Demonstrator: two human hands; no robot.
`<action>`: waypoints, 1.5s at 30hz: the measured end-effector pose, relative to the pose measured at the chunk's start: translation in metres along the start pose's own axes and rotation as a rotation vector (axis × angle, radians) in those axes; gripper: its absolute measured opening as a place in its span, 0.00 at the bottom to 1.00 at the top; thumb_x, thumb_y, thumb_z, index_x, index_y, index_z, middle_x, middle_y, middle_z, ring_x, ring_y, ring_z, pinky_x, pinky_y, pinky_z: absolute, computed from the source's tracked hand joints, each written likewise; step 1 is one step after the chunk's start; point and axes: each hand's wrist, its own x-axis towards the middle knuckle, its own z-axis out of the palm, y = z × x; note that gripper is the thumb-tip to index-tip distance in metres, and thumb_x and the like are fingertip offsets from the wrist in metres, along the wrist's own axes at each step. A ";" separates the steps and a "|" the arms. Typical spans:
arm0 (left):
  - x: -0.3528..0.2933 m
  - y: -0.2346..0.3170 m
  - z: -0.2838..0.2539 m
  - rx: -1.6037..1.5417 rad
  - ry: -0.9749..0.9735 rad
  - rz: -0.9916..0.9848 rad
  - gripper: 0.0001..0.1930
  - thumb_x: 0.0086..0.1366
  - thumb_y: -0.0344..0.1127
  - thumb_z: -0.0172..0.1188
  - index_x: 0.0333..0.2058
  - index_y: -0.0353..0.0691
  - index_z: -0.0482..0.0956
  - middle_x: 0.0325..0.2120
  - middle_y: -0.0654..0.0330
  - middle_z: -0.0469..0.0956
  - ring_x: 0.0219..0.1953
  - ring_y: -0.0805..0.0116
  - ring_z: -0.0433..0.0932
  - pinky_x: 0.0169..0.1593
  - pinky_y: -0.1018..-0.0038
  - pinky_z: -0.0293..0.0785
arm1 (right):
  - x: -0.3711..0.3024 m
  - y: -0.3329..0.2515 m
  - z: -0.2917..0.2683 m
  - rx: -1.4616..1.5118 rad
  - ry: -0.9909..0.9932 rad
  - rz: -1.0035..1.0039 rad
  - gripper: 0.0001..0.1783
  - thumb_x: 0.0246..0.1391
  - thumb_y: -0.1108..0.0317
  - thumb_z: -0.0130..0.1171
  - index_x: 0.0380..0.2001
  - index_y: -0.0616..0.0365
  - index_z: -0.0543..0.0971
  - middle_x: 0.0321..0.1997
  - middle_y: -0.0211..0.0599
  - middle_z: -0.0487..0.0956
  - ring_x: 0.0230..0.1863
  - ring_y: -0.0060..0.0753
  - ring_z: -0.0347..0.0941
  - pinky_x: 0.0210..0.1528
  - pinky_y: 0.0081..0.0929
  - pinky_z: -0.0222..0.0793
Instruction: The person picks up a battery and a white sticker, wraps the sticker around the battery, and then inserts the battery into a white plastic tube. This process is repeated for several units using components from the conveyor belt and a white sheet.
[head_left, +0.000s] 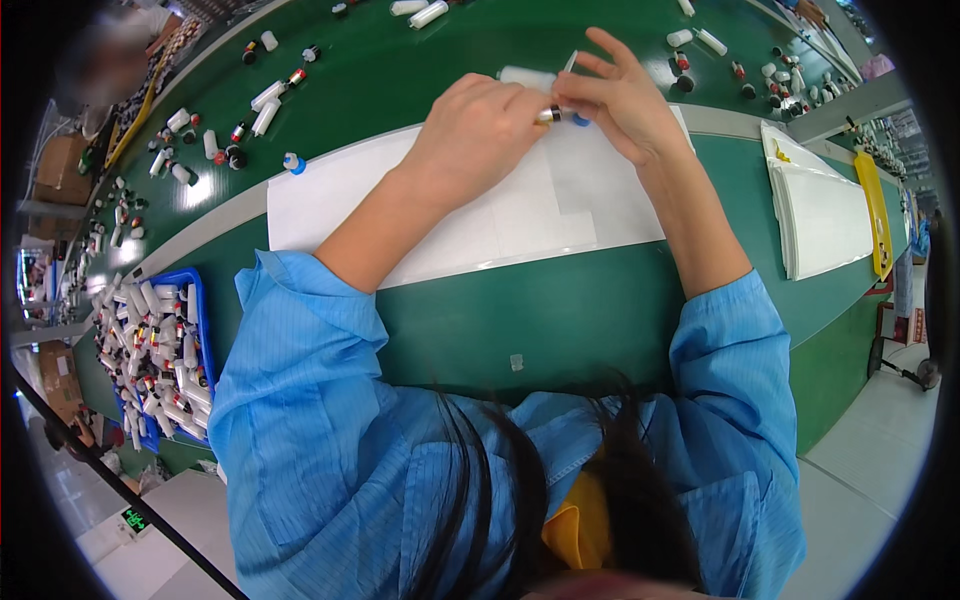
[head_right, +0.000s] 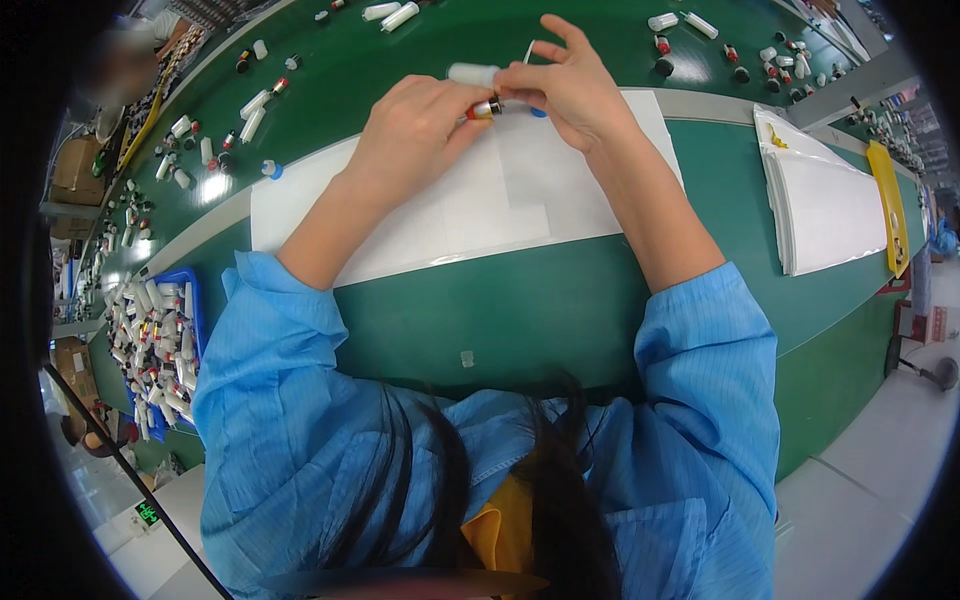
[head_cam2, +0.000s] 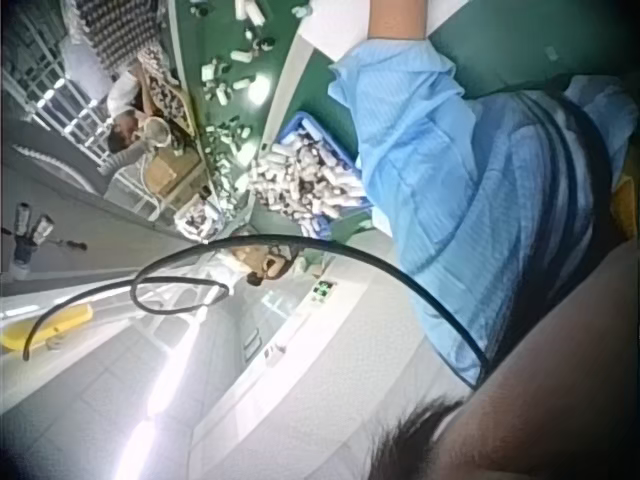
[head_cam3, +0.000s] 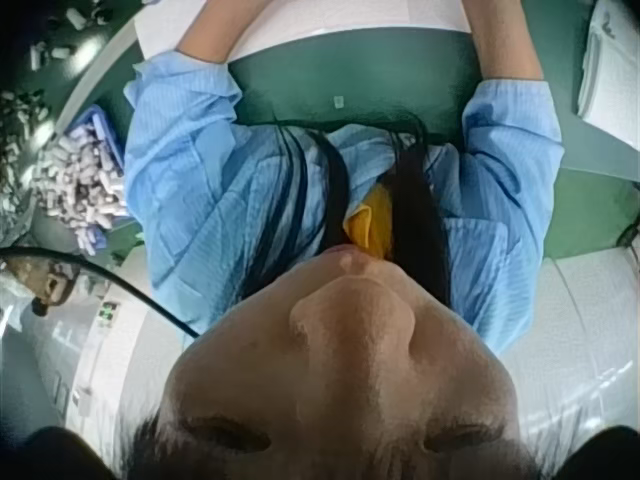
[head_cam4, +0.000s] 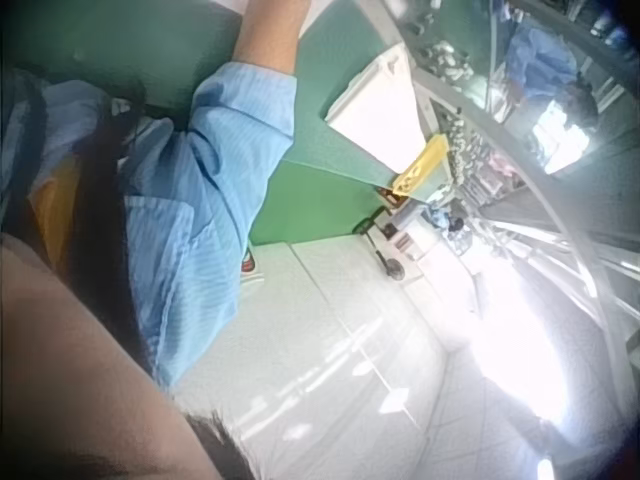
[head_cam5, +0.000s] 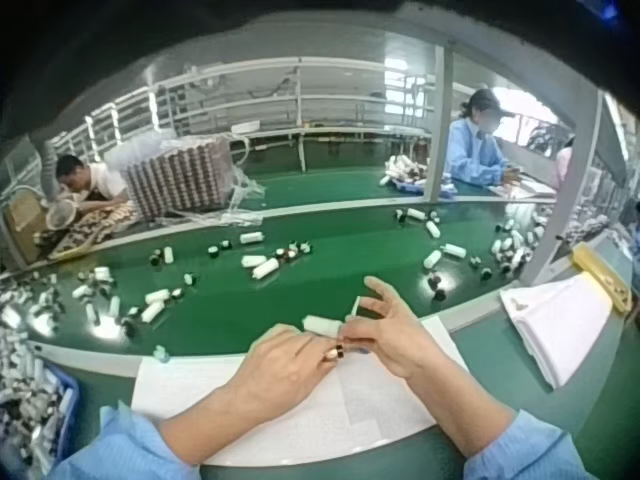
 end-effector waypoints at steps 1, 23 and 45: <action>0.001 -0.002 -0.003 -0.024 -0.029 -0.095 0.11 0.49 0.30 0.61 0.33 0.38 0.75 0.25 0.60 0.75 0.29 0.64 0.74 0.39 0.73 0.69 | 0.002 -0.002 0.004 0.013 0.051 -0.091 0.44 0.36 0.83 0.61 0.56 0.66 0.49 0.52 0.53 0.59 0.40 0.36 0.71 0.42 0.29 0.72; 0.006 -0.011 -0.014 -1.955 0.051 -0.802 0.15 0.64 0.34 0.39 0.49 0.37 0.61 0.25 0.64 0.61 0.31 0.73 0.62 0.45 0.71 0.61 | -0.003 -0.011 0.014 0.271 0.119 -0.129 0.17 0.42 0.77 0.60 0.34 0.58 0.63 0.27 0.29 0.72 0.32 0.21 0.69 0.32 0.18 0.63; -0.001 -0.007 -0.010 -1.070 -0.114 -0.559 0.13 0.63 0.35 0.41 0.42 0.35 0.67 0.26 0.64 0.70 0.33 0.72 0.67 0.39 0.76 0.62 | -0.004 -0.016 0.034 -0.143 0.131 -0.252 0.35 0.39 0.72 0.65 0.49 0.65 0.57 0.52 0.52 0.59 0.37 0.35 0.74 0.36 0.22 0.73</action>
